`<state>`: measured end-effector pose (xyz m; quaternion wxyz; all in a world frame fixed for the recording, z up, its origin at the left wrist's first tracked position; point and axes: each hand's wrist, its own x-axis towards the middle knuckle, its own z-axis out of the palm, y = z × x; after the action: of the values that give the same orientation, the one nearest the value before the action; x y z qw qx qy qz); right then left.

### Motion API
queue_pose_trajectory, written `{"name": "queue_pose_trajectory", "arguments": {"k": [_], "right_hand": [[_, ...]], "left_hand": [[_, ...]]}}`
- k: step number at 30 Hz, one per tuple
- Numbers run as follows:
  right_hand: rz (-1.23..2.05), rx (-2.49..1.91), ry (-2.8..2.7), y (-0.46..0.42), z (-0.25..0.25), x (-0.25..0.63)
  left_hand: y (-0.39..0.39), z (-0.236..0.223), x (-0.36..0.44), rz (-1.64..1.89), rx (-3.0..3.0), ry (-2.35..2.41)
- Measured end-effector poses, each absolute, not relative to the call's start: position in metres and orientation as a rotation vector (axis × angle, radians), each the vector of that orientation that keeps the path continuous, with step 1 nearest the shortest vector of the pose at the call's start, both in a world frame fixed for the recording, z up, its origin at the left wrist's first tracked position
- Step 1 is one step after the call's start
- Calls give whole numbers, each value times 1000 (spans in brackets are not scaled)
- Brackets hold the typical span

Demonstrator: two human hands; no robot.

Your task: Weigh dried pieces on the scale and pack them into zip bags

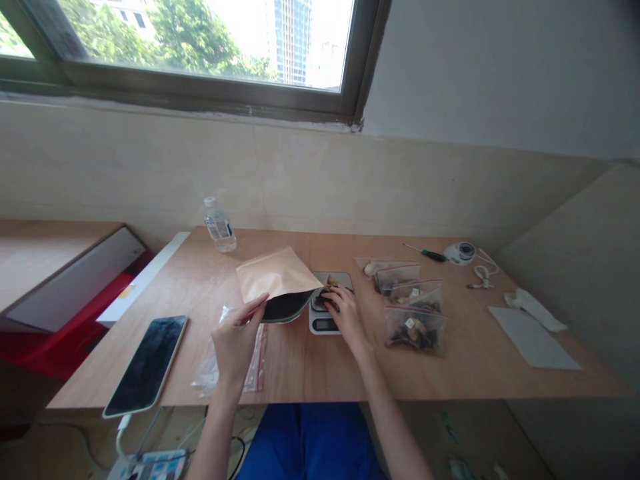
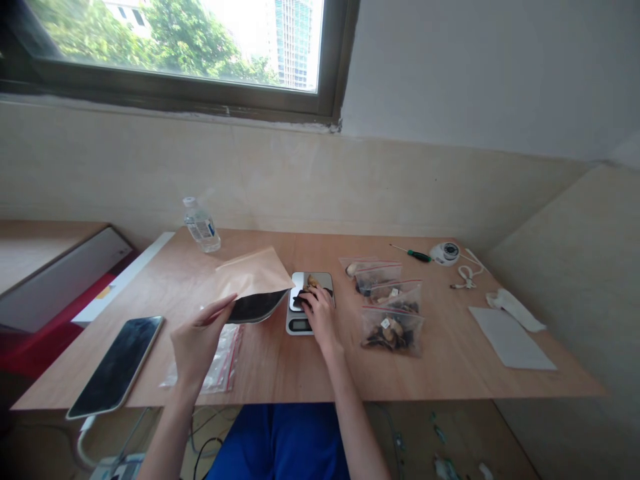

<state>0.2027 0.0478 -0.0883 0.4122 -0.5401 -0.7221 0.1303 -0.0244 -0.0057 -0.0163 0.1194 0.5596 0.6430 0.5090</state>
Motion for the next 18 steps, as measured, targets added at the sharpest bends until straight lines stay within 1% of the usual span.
{"name": "queue_pose_trajectory", "arguments": {"k": [3, 10, 18], "right_hand": [[310, -1342, -1801, 51, -92, 203], [410, -1306, -1783, 49, -91, 211], [365, -1370, -1821, 38, -93, 226]], "left_hand": [[-5, -13, -27, 1508, 1629, 1874], [-4, -8, -30, 1525, 1626, 1886], [-6, -11, -29, 1507, 1636, 1849]]}}
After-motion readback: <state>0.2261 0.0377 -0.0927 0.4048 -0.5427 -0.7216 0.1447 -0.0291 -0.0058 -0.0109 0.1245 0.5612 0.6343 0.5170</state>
